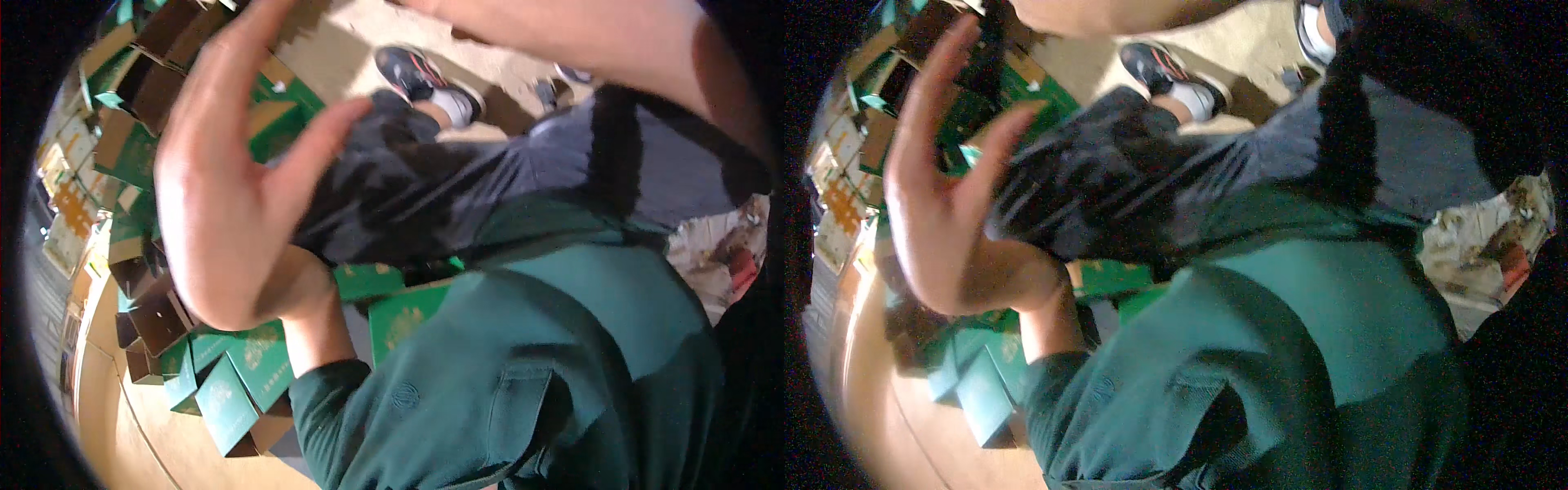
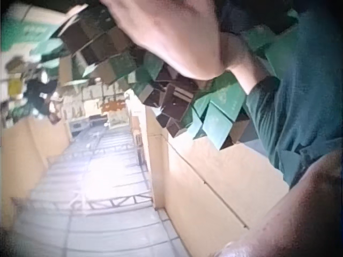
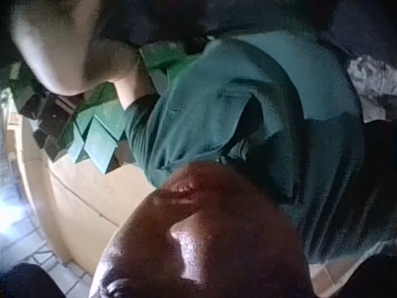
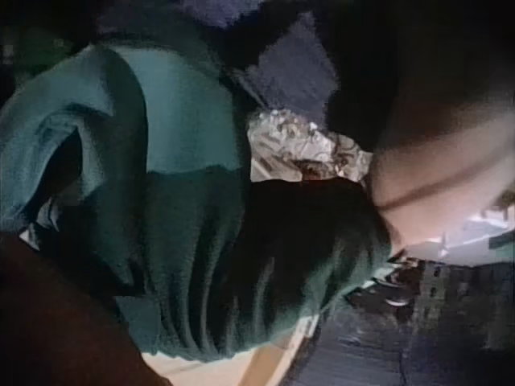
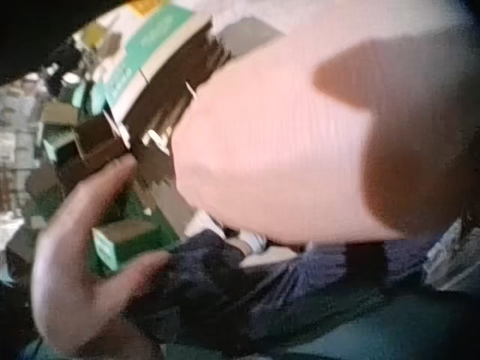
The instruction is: Assembling and taping cardboard boxes in a produce warehouse.
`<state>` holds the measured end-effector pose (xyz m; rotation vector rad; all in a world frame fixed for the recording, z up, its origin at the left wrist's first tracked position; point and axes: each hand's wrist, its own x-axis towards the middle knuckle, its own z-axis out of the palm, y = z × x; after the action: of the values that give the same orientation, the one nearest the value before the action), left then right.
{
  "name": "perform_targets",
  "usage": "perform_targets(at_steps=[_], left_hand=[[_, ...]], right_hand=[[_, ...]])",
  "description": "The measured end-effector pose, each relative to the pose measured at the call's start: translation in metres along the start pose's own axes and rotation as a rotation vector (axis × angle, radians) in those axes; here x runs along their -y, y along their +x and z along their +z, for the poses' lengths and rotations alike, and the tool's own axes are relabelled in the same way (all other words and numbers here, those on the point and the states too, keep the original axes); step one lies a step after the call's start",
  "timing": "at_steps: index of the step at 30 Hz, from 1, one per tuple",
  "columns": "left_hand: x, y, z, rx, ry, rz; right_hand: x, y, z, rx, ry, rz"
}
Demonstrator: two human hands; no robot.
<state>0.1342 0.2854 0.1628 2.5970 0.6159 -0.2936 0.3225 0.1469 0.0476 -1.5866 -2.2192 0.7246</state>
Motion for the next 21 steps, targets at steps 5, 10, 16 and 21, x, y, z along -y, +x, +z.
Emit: perform_targets(at_steps=[5,10,16,21], left_hand=[[0.006,-0.012,-0.018,-0.116,0.165,0.008],[0.017,-0.012,0.011,-0.018,0.183,0.093],[0.004,-0.022,0.002,-0.076,0.247,0.134],[0.011,-0.031,0.017,-0.048,0.239,0.047]], right_hand=[[-0.008,0.028,-0.044,0.03,-0.183,-0.022],[0.012,0.043,-0.059,0.089,-0.424,-0.026],[0.028,0.042,-0.077,0.224,-0.48,-0.047],[0.033,0.048,-0.073,0.253,-0.436,-0.123]])
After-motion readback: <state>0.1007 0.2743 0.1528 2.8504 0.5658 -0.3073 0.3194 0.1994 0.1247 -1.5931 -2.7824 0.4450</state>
